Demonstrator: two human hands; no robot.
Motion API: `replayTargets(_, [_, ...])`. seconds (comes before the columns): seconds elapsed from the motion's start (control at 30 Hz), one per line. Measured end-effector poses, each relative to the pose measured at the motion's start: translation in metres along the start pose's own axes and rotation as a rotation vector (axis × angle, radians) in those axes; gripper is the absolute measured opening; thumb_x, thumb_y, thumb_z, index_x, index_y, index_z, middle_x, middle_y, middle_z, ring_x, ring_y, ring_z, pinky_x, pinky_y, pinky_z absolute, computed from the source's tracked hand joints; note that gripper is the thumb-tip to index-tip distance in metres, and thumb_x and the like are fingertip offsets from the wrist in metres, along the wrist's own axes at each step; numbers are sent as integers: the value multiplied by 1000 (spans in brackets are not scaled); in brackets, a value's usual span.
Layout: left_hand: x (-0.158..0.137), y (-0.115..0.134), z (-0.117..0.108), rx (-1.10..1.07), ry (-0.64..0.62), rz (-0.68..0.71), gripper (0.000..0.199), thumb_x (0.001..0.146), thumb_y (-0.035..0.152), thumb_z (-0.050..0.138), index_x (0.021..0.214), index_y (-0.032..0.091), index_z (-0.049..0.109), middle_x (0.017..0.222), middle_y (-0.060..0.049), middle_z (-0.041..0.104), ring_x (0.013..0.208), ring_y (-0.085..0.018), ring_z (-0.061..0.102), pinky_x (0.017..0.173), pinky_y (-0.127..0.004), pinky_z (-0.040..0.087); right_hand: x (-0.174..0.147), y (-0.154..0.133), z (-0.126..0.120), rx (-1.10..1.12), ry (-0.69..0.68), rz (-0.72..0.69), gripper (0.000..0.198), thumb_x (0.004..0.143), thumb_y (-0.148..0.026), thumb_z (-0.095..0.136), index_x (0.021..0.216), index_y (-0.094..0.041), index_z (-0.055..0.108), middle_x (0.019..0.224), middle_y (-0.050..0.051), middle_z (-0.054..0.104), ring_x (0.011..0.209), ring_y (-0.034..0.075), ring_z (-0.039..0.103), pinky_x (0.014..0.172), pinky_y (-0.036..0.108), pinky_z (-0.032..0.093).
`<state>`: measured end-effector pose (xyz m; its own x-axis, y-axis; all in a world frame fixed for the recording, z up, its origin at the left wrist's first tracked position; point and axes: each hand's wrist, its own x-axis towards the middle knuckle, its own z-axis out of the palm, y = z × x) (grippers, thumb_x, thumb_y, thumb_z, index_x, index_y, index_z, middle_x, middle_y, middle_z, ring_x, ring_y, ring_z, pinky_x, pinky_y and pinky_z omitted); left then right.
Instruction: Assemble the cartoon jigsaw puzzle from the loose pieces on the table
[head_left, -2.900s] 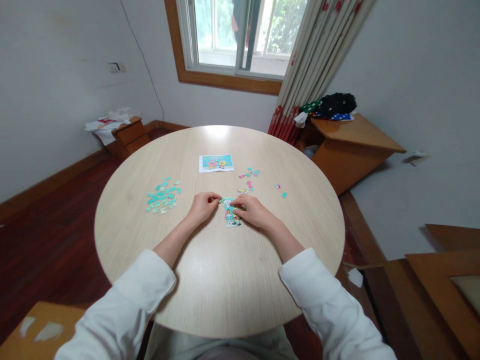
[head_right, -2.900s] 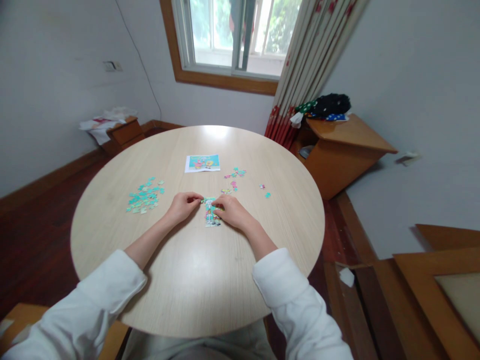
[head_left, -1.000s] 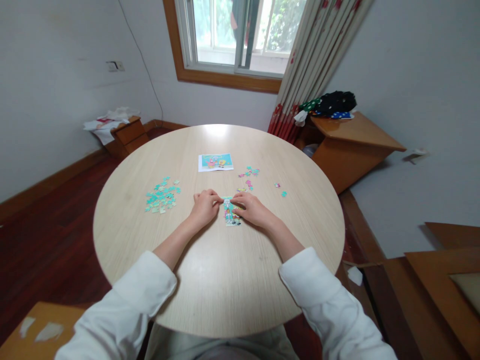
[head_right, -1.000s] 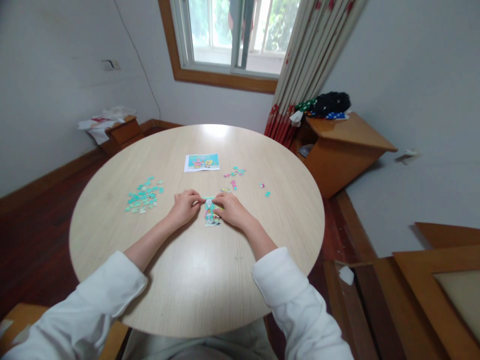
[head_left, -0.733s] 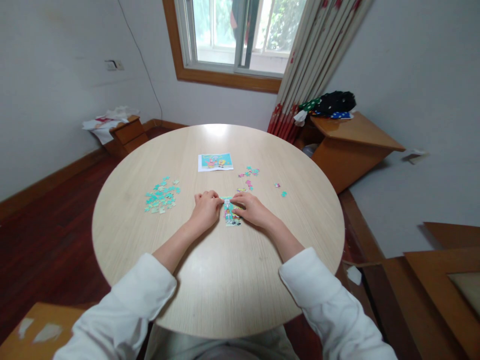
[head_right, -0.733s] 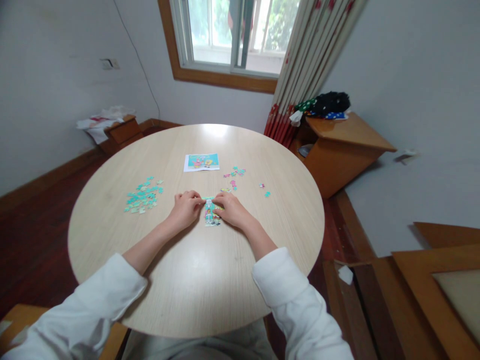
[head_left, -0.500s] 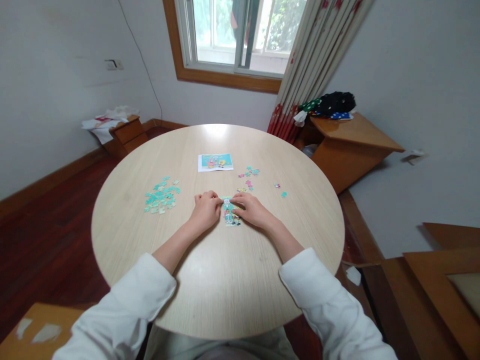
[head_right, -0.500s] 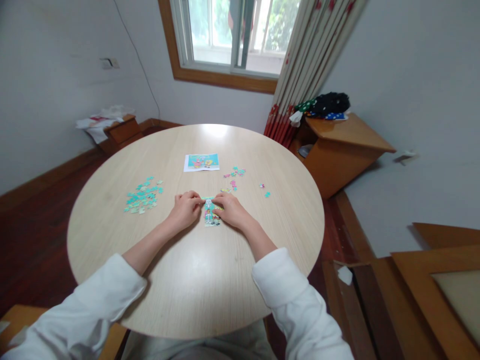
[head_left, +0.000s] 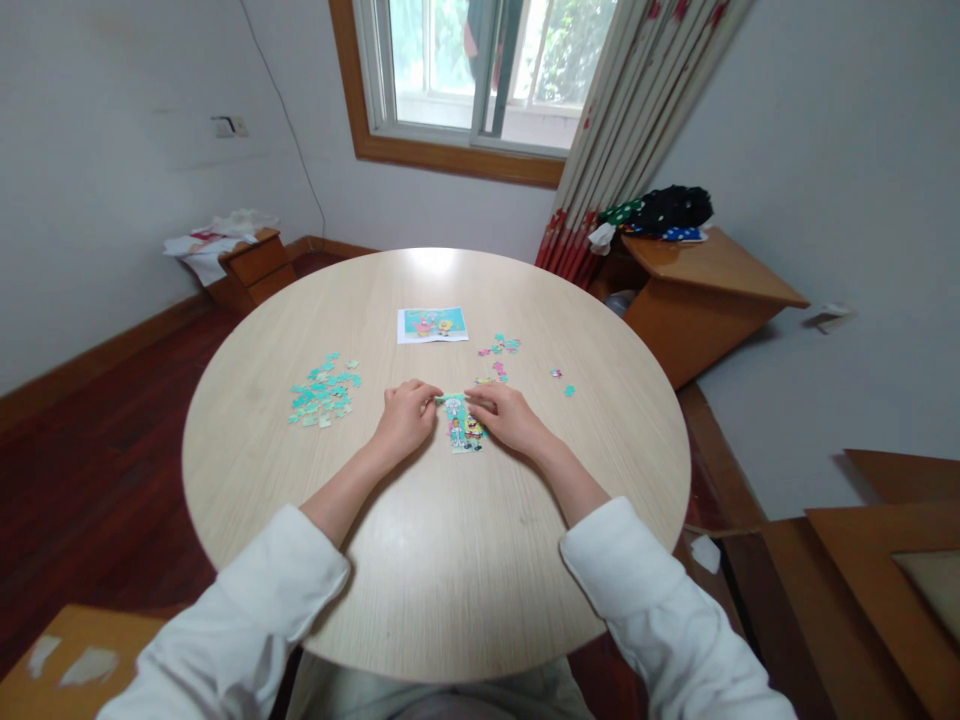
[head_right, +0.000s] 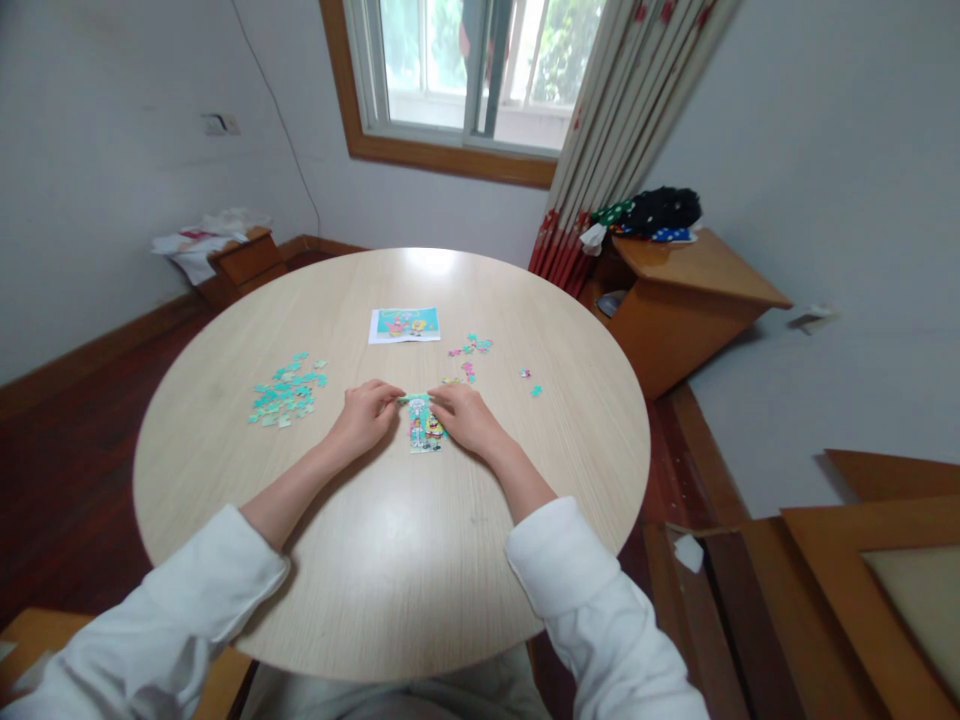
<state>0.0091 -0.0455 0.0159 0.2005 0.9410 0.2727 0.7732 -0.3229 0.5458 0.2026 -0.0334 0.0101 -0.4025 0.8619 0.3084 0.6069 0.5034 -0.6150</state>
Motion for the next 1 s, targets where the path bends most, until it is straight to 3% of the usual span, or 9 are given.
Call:
replayTargets(0.3, [6,-11,-11,-82,106,-74,7,75,17,50,69,18,54,74,-3,63,71,-17,55,73,-32,39,2,25,-16,-55,248,128,16,80,-14,55,87,-17,69,88,7,69,83,17,62,79,31,47])
replayTargets(0.77, [8,-25,-10,-107,131,-92,9,75,20,46,71,18,54,73,-3,62,68,-17,55,69,-29,40,4,61,-25,-216,318,261,29,79,-9,47,95,-12,69,93,12,65,88,20,59,87,37,44])
replayTargets(1.0, [9,-19,-14,-119,136,-112,7,74,21,46,69,19,50,66,0,56,63,-15,51,65,-28,38,2,75,-40,-244,409,319,33,76,-9,47,101,-10,69,98,15,64,93,23,58,89,39,43])
